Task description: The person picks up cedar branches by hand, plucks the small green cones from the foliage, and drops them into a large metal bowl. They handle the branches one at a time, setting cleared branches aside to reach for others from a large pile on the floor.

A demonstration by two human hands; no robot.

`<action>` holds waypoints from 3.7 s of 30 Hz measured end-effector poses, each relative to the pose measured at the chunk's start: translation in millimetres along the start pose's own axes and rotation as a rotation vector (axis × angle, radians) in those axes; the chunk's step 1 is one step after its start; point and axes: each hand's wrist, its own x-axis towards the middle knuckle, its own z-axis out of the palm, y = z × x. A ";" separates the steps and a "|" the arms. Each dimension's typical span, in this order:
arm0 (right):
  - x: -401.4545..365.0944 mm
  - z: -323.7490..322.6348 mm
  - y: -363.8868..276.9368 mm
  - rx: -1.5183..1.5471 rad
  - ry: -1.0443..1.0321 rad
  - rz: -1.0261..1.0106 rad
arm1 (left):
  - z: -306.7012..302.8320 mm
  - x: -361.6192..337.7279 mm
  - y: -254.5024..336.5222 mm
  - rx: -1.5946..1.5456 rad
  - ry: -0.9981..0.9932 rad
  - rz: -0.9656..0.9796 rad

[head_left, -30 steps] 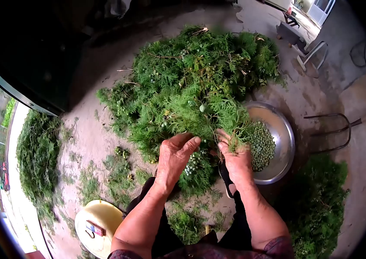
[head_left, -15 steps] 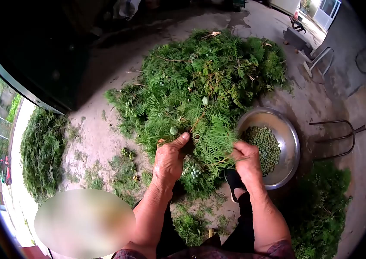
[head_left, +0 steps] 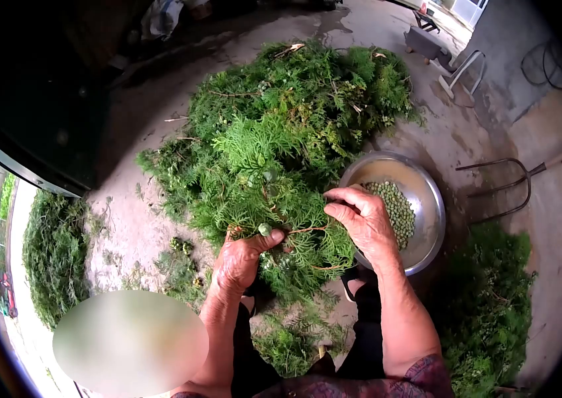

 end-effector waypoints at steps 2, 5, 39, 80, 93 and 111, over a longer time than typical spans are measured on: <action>-1.0 2.9 4.0 0.011 0.062 -0.045 | 0.1 -0.3 1.1 -0.095 -0.013 -0.048; -1.5 2.4 6.2 0.075 0.019 0.048 | 2.9 6.5 -12.1 -0.481 -0.057 -0.151; 2.8 -4.2 -5.4 1.199 0.084 0.324 | 14.1 -4.9 7.0 -0.174 -0.103 -0.039; -6.5 4.6 -22.5 0.292 -0.098 0.089 | 12.6 -10.7 -0.9 -0.165 -0.145 -0.185; -9.0 17.0 -25.2 0.397 0.048 0.146 | 17.7 -14.8 18.2 -0.138 -0.080 -0.185; 1.1 -10.8 -13.7 0.926 0.425 0.268 | 17.4 -9.9 -6.7 -0.541 0.053 -0.160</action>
